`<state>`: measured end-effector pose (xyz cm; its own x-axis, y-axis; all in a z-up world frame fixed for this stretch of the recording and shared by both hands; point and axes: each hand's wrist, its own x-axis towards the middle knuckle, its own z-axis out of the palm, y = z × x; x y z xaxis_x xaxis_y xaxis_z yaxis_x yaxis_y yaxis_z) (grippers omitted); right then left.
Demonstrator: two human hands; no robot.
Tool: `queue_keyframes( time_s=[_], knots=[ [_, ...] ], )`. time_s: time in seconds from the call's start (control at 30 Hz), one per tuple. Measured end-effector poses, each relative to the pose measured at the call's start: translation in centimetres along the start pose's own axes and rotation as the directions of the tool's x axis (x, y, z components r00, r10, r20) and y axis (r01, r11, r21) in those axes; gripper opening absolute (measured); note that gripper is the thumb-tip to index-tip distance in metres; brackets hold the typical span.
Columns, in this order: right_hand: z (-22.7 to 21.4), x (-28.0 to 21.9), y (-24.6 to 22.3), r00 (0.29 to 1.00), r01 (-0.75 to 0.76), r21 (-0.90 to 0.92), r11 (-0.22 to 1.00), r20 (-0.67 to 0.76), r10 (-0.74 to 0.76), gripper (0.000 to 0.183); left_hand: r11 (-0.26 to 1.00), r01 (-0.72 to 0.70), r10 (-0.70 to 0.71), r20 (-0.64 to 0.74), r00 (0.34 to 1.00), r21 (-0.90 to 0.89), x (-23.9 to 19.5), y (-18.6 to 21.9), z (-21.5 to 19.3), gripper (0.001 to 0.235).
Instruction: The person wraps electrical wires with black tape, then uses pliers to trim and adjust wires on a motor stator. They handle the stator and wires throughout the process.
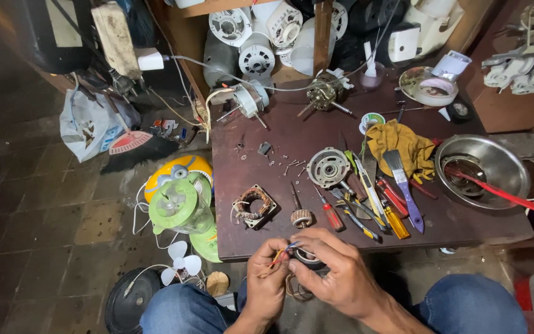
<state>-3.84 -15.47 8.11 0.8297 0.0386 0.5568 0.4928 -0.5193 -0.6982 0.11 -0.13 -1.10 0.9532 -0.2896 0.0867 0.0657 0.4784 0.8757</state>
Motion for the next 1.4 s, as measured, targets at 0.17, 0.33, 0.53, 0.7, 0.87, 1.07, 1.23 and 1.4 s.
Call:
queue_keyframes(
  time_s=[0.17, 0.33, 0.53, 0.7, 0.87, 1.07, 1.23, 1.4],
  knots=[
    [0.2, 0.8, -0.2, 0.997, 0.024, 0.087, 0.996, -0.072, -0.018, 0.025, 0.976, 0.075, -0.082, -0.024, 0.996, -0.205, -0.5, -0.1, 0.6, 0.016],
    [0.5, 0.7, 0.0, 0.986, 0.046, 0.058, 0.997, -0.161, -0.036, 0.028, 0.992, -0.056, 0.061, -0.043, 0.997, 0.112, 0.1, 1.3, 0.5, 0.026],
    [0.4, 0.2, 1.3, 0.987, -0.093, 0.116, 0.989, -0.123, 0.107, 0.022, 0.979, -0.160, 0.155, 0.049, 0.987, 0.127, 0.5, 2.2, 0.9, 0.021],
    [0.2, -0.5, 1.2, 0.945, -0.260, 0.214, 0.941, -0.145, 0.294, 0.026, 0.973, -0.185, 0.154, 0.207, 0.966, 0.138, 0.9, 3.3, 1.2, 0.019],
    [-0.2, -0.3, 1.0, 0.934, -0.312, 0.236, 0.920, -0.098, 0.342, 0.025, 0.995, -0.044, 0.028, 0.178, 0.984, 0.085, 1.0, 2.7, 0.7, 0.022],
    [-0.2, -0.5, 1.3, 0.858, -0.485, 0.485, 0.728, 0.104, 0.502, 0.024, 0.986, 0.164, -0.164, 0.006, 0.986, -0.039, 1.3, 0.7, -0.5, 0.032],
    [-0.5, -0.2, 1.3, 0.932, -0.361, 0.171, 0.917, 0.031, 0.361, 0.028, 0.965, 0.261, -0.263, -0.072, 0.962, -0.037, 1.1, 0.6, -0.8, 0.018],
    [-0.5, 0.1, 1.3, 0.997, -0.078, -0.006, 0.997, 0.015, 0.078, 0.027, 0.965, 0.156, -0.155, -0.019, 0.988, 0.211, 1.0, 0.9, -0.4, 0.012]
  ],
)
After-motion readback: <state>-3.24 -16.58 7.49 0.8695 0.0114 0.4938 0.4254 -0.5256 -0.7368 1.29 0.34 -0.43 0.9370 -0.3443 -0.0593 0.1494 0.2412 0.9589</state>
